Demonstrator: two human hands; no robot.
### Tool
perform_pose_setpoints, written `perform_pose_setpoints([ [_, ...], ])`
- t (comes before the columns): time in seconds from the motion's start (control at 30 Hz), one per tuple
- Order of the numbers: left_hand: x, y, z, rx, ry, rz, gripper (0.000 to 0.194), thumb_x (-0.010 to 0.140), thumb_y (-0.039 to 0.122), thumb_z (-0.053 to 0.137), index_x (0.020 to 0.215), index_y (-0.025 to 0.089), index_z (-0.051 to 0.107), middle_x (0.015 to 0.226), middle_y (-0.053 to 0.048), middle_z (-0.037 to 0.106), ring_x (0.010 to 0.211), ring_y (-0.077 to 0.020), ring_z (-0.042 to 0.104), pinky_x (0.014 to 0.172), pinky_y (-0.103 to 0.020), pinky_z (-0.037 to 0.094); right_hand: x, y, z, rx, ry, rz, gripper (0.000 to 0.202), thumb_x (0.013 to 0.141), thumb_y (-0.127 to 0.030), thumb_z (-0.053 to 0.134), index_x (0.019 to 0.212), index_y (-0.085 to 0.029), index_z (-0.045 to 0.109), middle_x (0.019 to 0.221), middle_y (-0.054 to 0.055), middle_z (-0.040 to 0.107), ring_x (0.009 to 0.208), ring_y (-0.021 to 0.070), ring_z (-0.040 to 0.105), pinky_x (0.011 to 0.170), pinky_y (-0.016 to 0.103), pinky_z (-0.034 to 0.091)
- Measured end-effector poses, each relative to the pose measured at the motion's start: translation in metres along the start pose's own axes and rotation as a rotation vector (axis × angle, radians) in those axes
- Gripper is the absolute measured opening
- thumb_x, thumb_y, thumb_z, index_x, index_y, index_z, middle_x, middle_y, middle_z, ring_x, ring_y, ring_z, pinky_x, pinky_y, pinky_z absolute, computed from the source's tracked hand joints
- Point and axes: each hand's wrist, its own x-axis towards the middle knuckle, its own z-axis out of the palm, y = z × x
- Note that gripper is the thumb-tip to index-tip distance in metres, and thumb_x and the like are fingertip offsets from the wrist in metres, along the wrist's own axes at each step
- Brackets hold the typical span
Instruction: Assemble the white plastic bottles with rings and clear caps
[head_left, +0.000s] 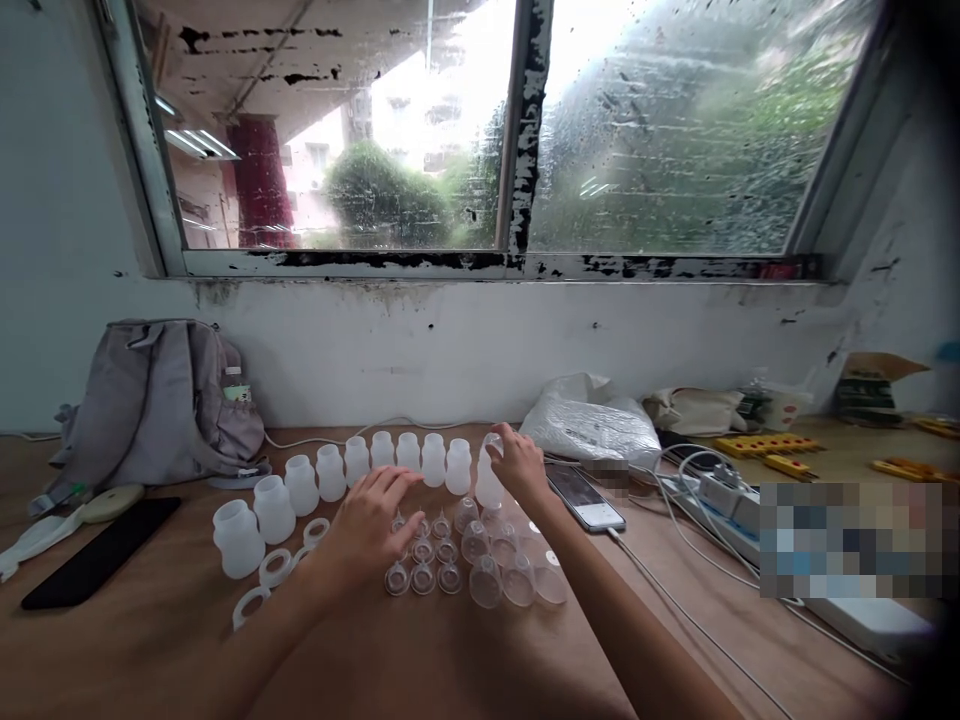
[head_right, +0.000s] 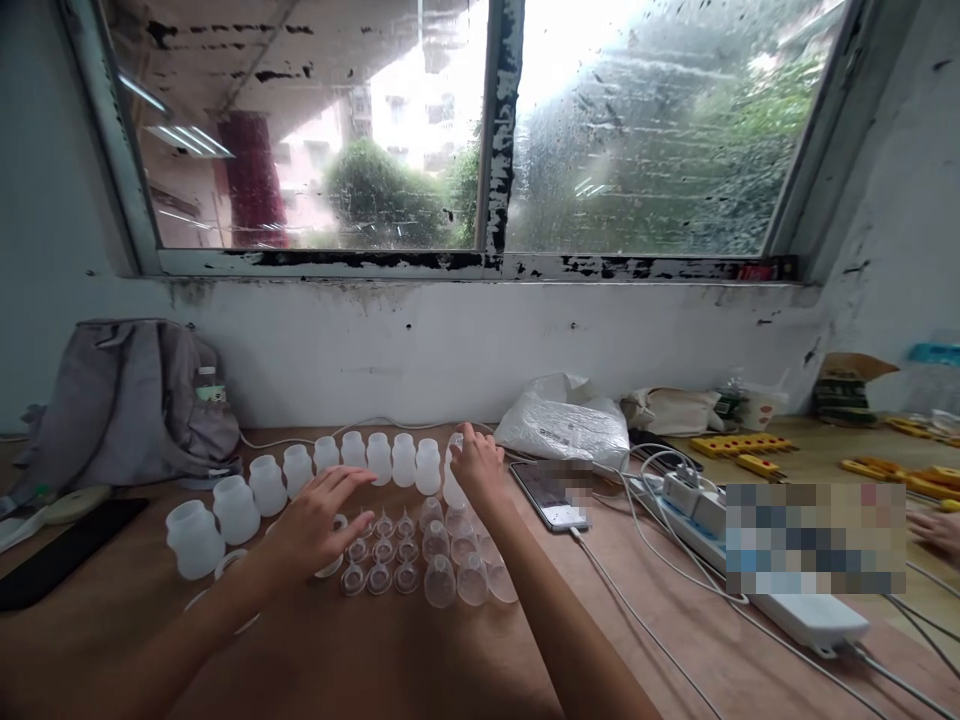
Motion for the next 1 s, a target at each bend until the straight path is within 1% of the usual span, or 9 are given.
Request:
perform_pose_setpoints([
  [0.17, 0.015, 0.008, -0.007, -0.103, 0.078, -0.069, 0.033, 0.078, 0.028, 0.047, 0.111, 0.024, 0.045, 0.109, -0.003, 0.053, 0.105, -0.0194, 0.045, 0.09, -0.036, 0.037, -0.002, -0.004, -0.035, 0.148, 0.179, -0.058, 0.034, 0.076, -0.024, 0.046, 0.108, -0.015, 0.051, 0.093, 0.011, 0.058, 0.091, 0.0234, 0.049, 0.077, 0.033, 0.036],
  [0.3, 0.015, 0.01, -0.002, -0.196, 0.198, -0.14, 0.038, 0.077, 0.034, 0.048, 0.113, 0.024, 0.042, 0.114, -0.004, 0.051, 0.107, -0.0192, 0.044, 0.091, -0.036, 0.036, -0.017, -0.025, -0.059, 0.419, 0.308, -0.233, 0.028, 0.075, -0.031, 0.05, 0.099, -0.017, 0.055, 0.089, 0.007, 0.056, 0.073, 0.0172, 0.053, 0.07, 0.031, 0.041],
  [0.4, 0.015, 0.01, -0.003, -0.288, 0.172, -0.23, 0.054, 0.07, 0.045, 0.055, 0.117, 0.024, 0.038, 0.115, -0.005, 0.051, 0.103, -0.0213, 0.048, 0.085, -0.035, 0.04, -0.035, -0.045, -0.061, 0.661, 0.195, -0.375, 0.025, 0.075, -0.034, 0.052, 0.095, -0.018, 0.053, 0.085, 0.005, 0.057, 0.072, 0.0151, 0.054, 0.069, 0.028, 0.043],
  [0.53, 0.014, 0.007, -0.012, -0.44, -0.101, -0.313, 0.05, 0.067, 0.054, 0.052, 0.104, 0.021, 0.046, 0.085, -0.002, 0.061, 0.07, -0.0174, 0.059, 0.056, -0.026, 0.044, -0.053, -0.065, -0.054, 0.92, -0.039, -0.409, 0.024, 0.08, -0.037, 0.045, 0.095, -0.019, 0.048, 0.086, 0.004, 0.057, 0.072, 0.0132, 0.055, 0.059, 0.023, 0.043],
  [0.63, 0.012, 0.007, -0.014, -0.379, -0.226, -0.277, 0.041, 0.066, 0.054, 0.053, 0.09, 0.021, 0.05, 0.068, 0.001, 0.06, 0.06, -0.0164, 0.057, 0.05, -0.024, 0.038, -0.058, -0.07, -0.047, 0.813, -0.049, -0.386, 0.025, 0.08, -0.04, 0.043, 0.09, -0.019, 0.051, 0.076, 0.001, 0.056, 0.06, 0.0103, 0.051, 0.05, 0.02, 0.037],
  [0.7, 0.01, 0.009, -0.012, -0.284, -0.233, -0.255, 0.039, 0.064, 0.052, 0.054, 0.089, 0.021, 0.051, 0.068, 0.001, 0.06, 0.061, -0.0177, 0.057, 0.051, -0.024, 0.037, -0.059, -0.071, -0.041, 0.666, -0.012, -0.406, 0.026, 0.08, -0.041, 0.042, 0.074, -0.017, 0.053, 0.058, -0.002, 0.049, 0.05, 0.0082, 0.043, 0.046, 0.019, 0.031],
  [0.8, 0.007, 0.014, -0.009, -0.245, -0.278, -0.229, 0.035, 0.066, 0.049, 0.053, 0.09, 0.022, 0.05, 0.071, 0.0, 0.061, 0.062, -0.0179, 0.057, 0.051, -0.024, 0.036, -0.057, -0.069, -0.035, 0.505, 0.043, -0.415, 0.041, 0.08, -0.041, 0.04, 0.047, -0.017, 0.04, 0.043, -0.005, 0.031, 0.041, 0.0065, 0.028, 0.043, 0.02, 0.021],
  [0.87, 0.006, 0.018, -0.009, -0.268, -0.309, -0.223, 0.031, 0.067, 0.047, 0.052, 0.086, 0.022, 0.05, 0.068, 0.002, 0.06, 0.059, -0.0161, 0.056, 0.049, -0.023, 0.035, -0.055, -0.068, -0.033, 0.481, 0.059, -0.401, 0.045, 0.08, -0.039, 0.039, 0.042, -0.017, 0.032, 0.041, -0.005, 0.024, 0.04, 0.0062, 0.024, 0.042, 0.021, 0.018],
  [1.0, 0.007, 0.023, -0.018, -0.28, -0.327, -0.228, 0.027, 0.068, 0.045, 0.052, 0.082, 0.023, 0.05, 0.064, 0.004, 0.059, 0.054, -0.013, 0.054, 0.045, -0.022, 0.032, -0.054, -0.066, -0.036, 0.526, 0.071, -0.387, 0.046, 0.08, -0.037, 0.036, 0.04, -0.017, 0.031, 0.041, -0.004, 0.023, 0.039, 0.0059, 0.023, 0.041, 0.022, 0.016],
])
